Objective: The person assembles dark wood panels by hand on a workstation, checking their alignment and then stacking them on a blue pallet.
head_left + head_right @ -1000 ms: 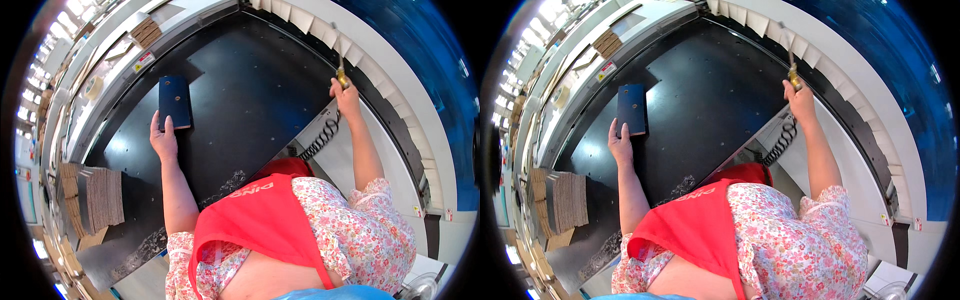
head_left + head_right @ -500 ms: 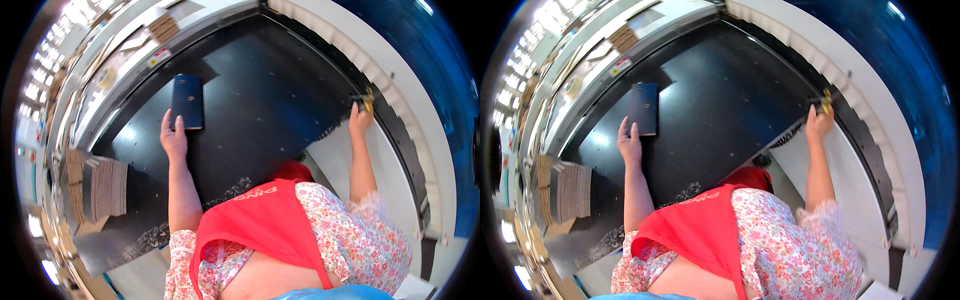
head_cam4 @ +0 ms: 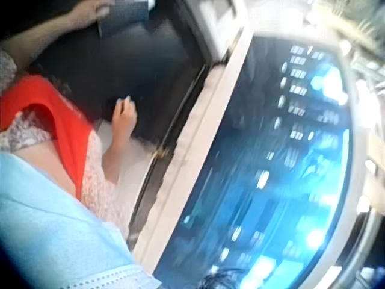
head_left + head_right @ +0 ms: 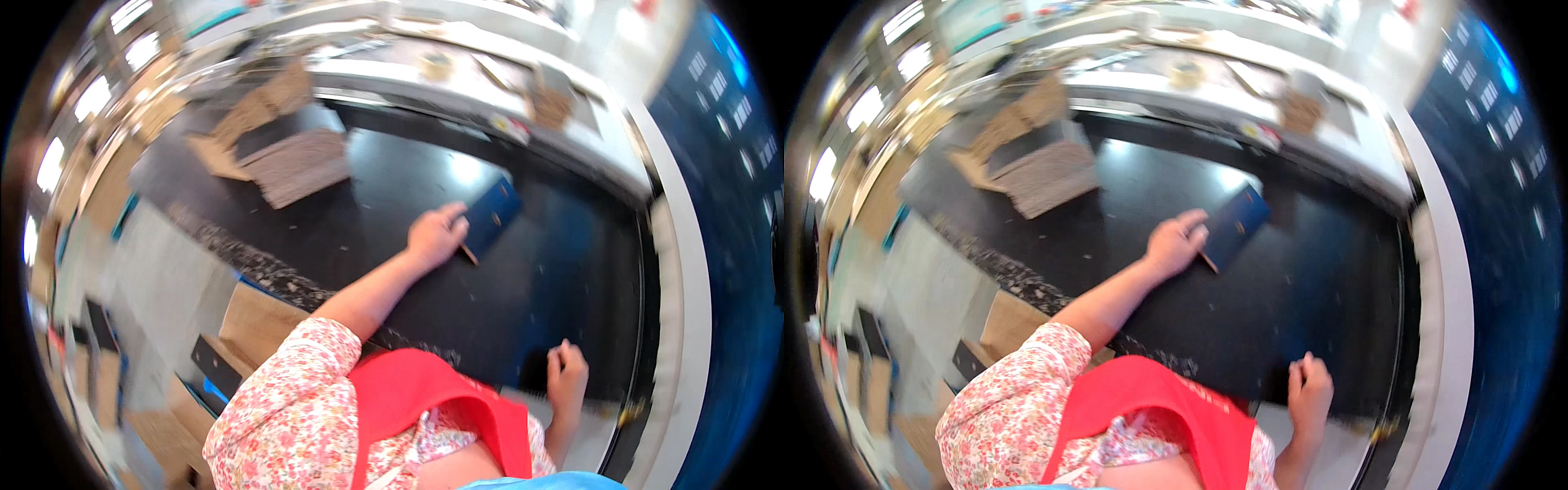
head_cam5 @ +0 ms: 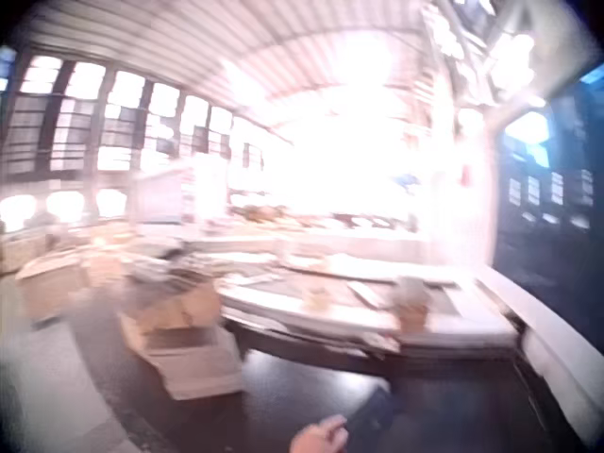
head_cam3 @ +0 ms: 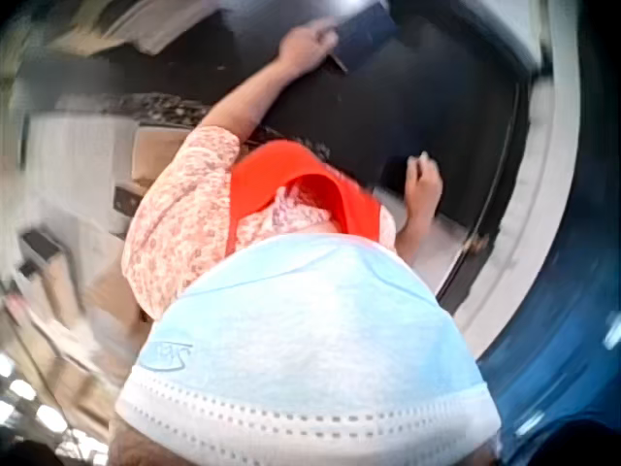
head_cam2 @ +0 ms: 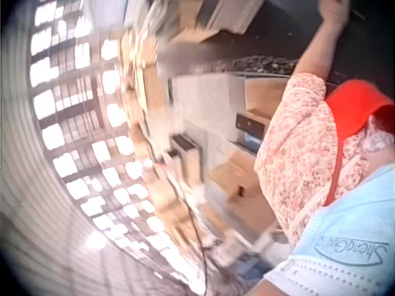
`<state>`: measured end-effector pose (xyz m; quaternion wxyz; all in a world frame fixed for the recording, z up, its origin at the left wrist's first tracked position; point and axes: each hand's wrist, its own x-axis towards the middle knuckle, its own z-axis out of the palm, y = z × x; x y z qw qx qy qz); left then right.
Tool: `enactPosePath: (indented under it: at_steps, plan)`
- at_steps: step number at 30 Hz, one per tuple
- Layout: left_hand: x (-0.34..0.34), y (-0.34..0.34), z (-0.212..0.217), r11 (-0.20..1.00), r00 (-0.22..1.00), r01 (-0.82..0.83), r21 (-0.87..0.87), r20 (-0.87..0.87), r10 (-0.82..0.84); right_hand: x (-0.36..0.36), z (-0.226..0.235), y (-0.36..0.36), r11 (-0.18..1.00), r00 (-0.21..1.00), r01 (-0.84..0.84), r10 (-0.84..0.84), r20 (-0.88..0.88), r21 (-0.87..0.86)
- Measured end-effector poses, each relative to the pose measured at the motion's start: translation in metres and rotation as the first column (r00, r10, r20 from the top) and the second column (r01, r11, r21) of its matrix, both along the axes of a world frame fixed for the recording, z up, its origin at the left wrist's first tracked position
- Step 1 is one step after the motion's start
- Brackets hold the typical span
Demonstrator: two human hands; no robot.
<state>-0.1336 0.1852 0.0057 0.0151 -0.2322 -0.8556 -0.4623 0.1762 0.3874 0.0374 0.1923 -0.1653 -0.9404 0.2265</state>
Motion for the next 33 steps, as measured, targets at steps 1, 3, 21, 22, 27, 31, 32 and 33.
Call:
enactPosePath:
  at_steps: [1, 3, 21, 22, 27, 31, 32, 33]
  plan:
    - [0.007, -0.003, 0.006, 1.000, 0.999, -0.007, -0.018, -0.034, 0.007, -0.008, -0.001, 0.000, 0.997, 0.998, -0.070, 0.070, -0.005, -0.027]
    - [0.012, -0.020, -0.003, 0.994, 0.995, -0.052, -0.099, -0.089, 0.043, -0.023, -0.013, 0.003, 0.985, 0.985, -0.170, 0.170, 0.018, -0.017]
    - [0.033, -0.100, -0.025, 0.970, 0.874, -0.227, -0.087, -0.458, 0.164, -0.129, -0.039, -0.046, 0.829, 0.835, -0.522, 0.544, -0.079, 0.201]
    - [0.030, -0.099, -0.023, 0.982, 0.880, -0.176, -0.071, -0.458, 0.124, -0.129, -0.042, -0.044, 0.840, 0.842, -0.511, 0.532, -0.092, 0.183]
    - [-0.013, -0.110, -0.010, 0.986, 0.884, 0.099, -0.137, -0.443, -0.151, -0.135, -0.044, -0.049, 0.868, 0.864, -0.469, 0.489, -0.118, 0.160]
    - [-0.043, -0.116, -0.016, 0.951, 0.842, 0.280, -0.129, -0.444, -0.308, -0.137, -0.056, -0.045, 0.911, 0.906, -0.373, 0.398, -0.144, 0.174]
    - [-0.045, -0.119, -0.017, 0.940, 0.823, 0.308, -0.147, -0.454, -0.341, -0.139, -0.060, -0.041, 0.906, 0.897, -0.374, 0.408, -0.172, 0.200]
    - [-0.047, -0.121, -0.019, 0.927, 0.803, 0.336, -0.166, -0.464, -0.374, -0.138, -0.063, -0.040, 0.918, 0.910, -0.345, 0.378, -0.169, 0.197]
